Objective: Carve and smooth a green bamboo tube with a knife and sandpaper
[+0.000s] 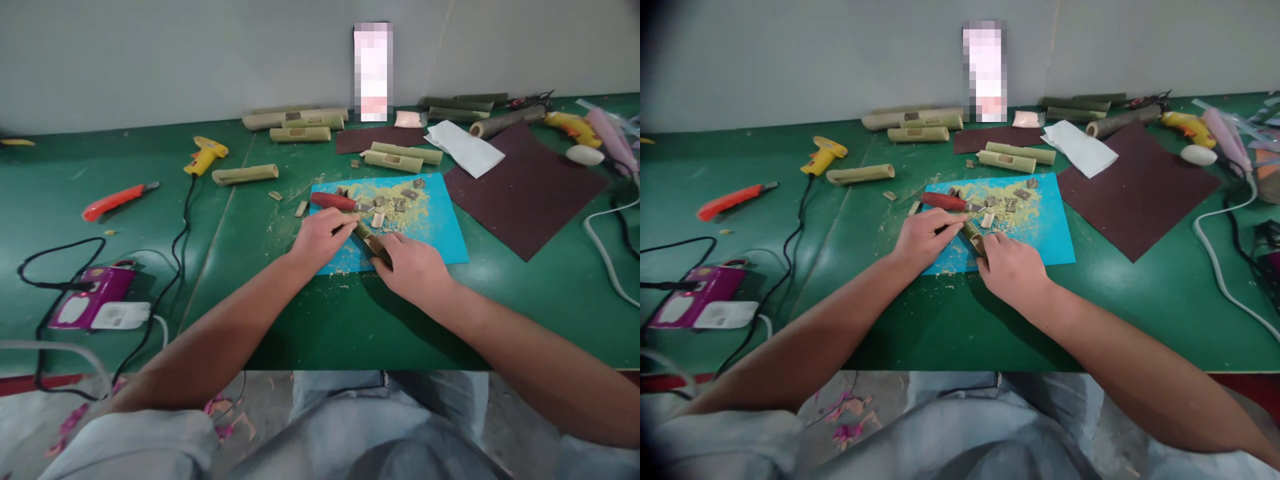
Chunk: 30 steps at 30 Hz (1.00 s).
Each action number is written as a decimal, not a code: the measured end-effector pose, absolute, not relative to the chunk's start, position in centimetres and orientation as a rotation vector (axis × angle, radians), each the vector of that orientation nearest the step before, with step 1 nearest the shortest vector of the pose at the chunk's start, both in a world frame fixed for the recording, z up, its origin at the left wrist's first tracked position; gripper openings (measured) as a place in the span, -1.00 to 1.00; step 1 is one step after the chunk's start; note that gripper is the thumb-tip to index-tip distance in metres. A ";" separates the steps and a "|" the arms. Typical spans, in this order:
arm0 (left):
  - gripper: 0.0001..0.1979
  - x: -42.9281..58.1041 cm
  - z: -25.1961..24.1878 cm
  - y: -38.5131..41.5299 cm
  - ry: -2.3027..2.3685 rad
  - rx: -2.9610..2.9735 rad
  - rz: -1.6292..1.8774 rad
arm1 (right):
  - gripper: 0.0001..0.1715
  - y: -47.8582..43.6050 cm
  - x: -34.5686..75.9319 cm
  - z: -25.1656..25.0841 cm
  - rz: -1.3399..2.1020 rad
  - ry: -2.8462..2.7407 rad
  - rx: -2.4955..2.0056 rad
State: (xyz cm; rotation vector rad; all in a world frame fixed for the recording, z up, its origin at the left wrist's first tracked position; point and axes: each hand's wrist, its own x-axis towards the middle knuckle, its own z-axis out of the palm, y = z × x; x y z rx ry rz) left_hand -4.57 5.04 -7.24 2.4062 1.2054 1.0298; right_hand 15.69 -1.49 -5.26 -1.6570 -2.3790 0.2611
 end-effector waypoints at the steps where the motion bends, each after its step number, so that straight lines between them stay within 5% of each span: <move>1: -0.80 -4.3 -7.3 4.7 1.190 2.383 1.039 | -0.73 -1.5 15.7 -5.3 0.258 -2.380 -1.659; 30: -0.75 -4.8 -7.7 4.8 1.098 2.551 0.993 | -0.73 -1.9 15.4 -5.3 0.251 -2.402 -1.676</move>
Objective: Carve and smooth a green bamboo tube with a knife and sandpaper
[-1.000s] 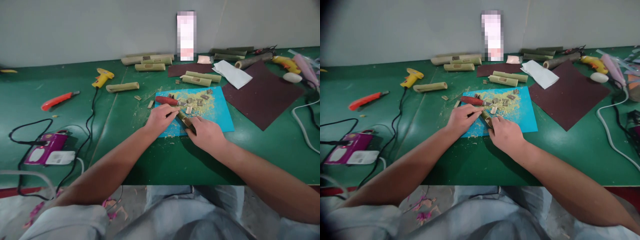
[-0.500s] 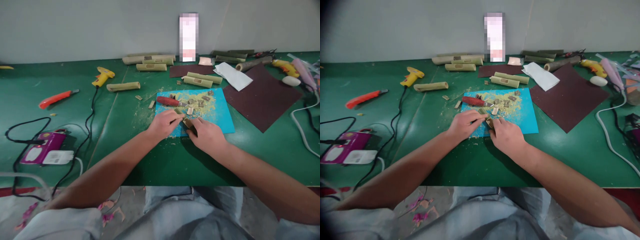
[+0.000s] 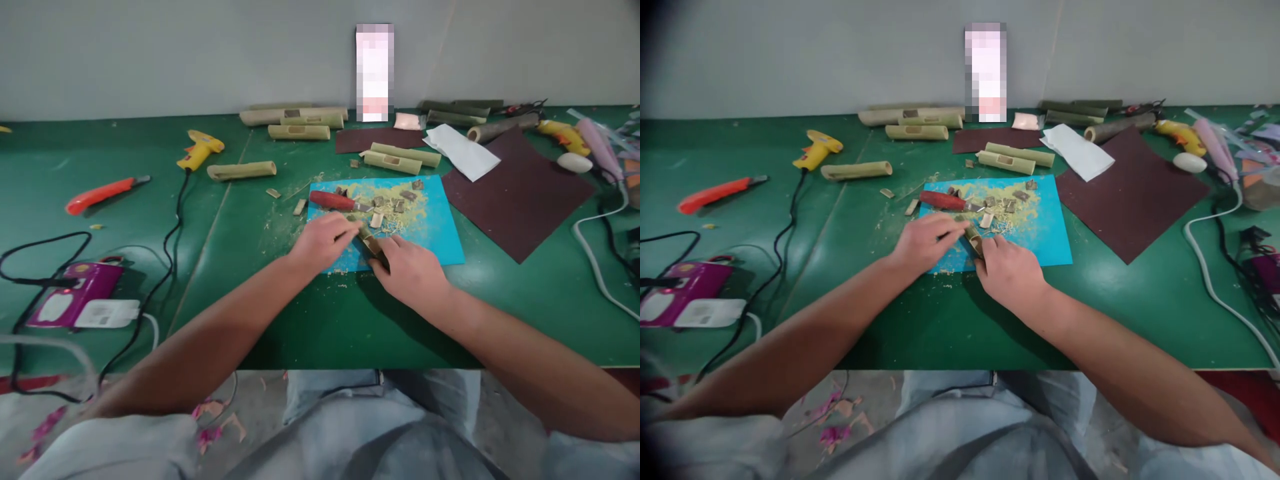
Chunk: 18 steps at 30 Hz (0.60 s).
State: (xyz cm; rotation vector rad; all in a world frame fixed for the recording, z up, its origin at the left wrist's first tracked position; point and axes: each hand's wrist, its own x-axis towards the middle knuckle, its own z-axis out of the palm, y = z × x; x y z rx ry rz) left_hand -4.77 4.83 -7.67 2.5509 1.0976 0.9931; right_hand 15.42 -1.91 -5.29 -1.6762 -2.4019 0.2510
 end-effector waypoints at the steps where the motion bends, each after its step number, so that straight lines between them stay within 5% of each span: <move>1: -0.75 -4.7 -7.7 4.8 1.109 2.547 1.002 | -0.73 -1.9 15.4 -5.3 0.245 -2.399 -1.676; 18: -0.73 -4.5 -7.8 4.6 1.093 2.564 0.956 | -0.73 -2.1 15.3 -5.2 0.222 -2.400 -1.665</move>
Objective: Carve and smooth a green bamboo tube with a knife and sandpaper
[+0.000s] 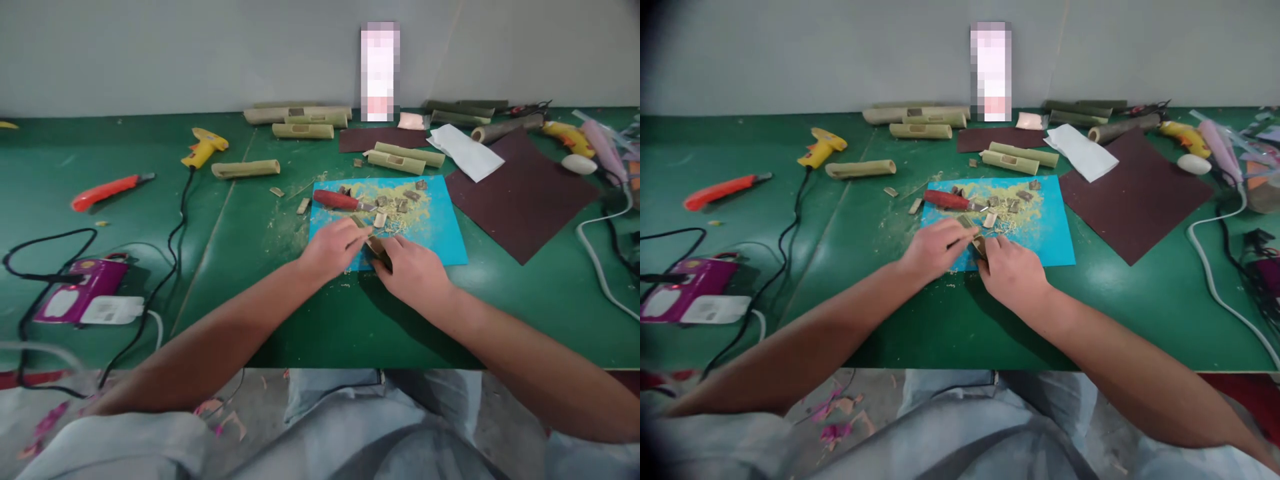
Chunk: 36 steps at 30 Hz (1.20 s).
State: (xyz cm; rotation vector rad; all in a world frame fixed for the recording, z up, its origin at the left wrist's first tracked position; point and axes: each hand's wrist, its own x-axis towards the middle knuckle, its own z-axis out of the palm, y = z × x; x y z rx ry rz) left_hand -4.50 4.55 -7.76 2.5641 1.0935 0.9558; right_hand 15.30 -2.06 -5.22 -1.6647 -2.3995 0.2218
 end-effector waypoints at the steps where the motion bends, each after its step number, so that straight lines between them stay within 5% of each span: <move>1: -0.73 -4.6 -7.8 4.6 1.089 2.570 0.942 | -0.72 -2.1 15.3 -5.2 0.221 -2.401 -1.660; 36: -0.73 -4.9 -7.5 4.5 1.116 2.622 0.931 | -0.70 -2.3 14.9 -4.5 0.287 -2.469 -1.706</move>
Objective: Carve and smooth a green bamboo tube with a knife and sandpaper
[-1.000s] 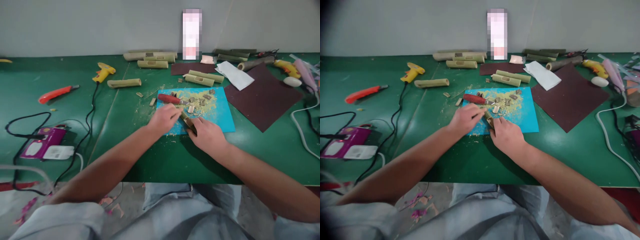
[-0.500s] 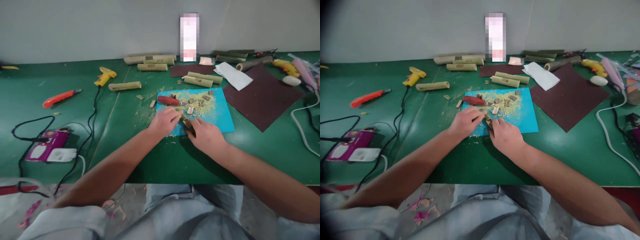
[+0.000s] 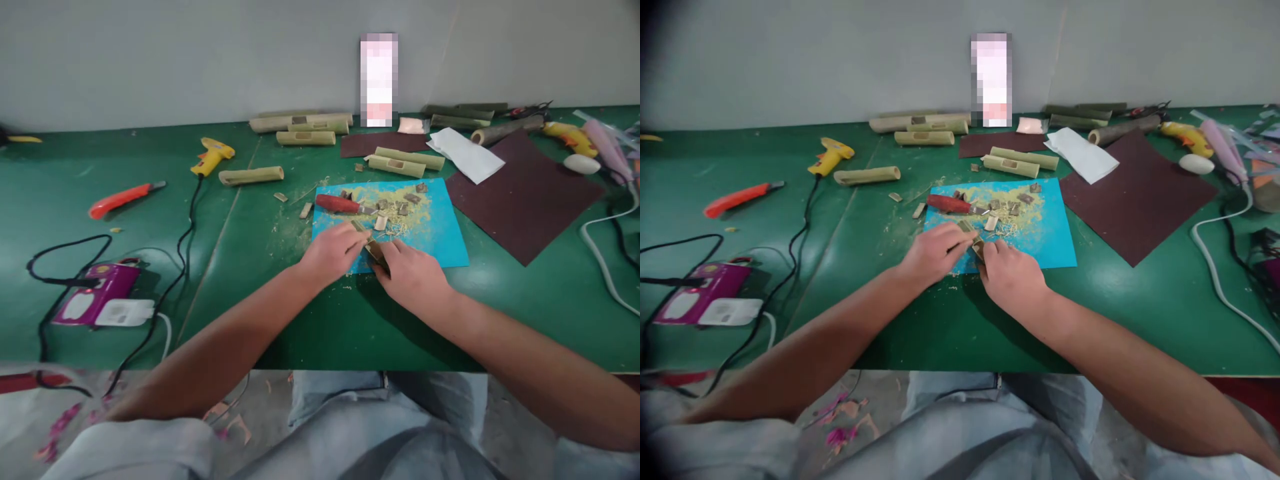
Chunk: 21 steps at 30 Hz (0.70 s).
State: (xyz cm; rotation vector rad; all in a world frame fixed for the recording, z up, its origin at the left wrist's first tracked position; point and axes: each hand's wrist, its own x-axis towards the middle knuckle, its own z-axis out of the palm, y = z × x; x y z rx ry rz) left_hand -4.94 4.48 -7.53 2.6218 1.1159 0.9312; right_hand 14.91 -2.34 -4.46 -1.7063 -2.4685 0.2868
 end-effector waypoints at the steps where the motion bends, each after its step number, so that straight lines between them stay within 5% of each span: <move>1: -0.73 -4.9 -7.5 4.5 1.107 2.622 0.926 | -0.70 -2.3 14.9 -4.5 0.287 -2.468 -1.704; 21: -0.72 -4.8 -7.8 4.2 1.083 2.601 0.963 | -0.76 -2.3 14.9 -4.9 0.236 -2.441 -1.684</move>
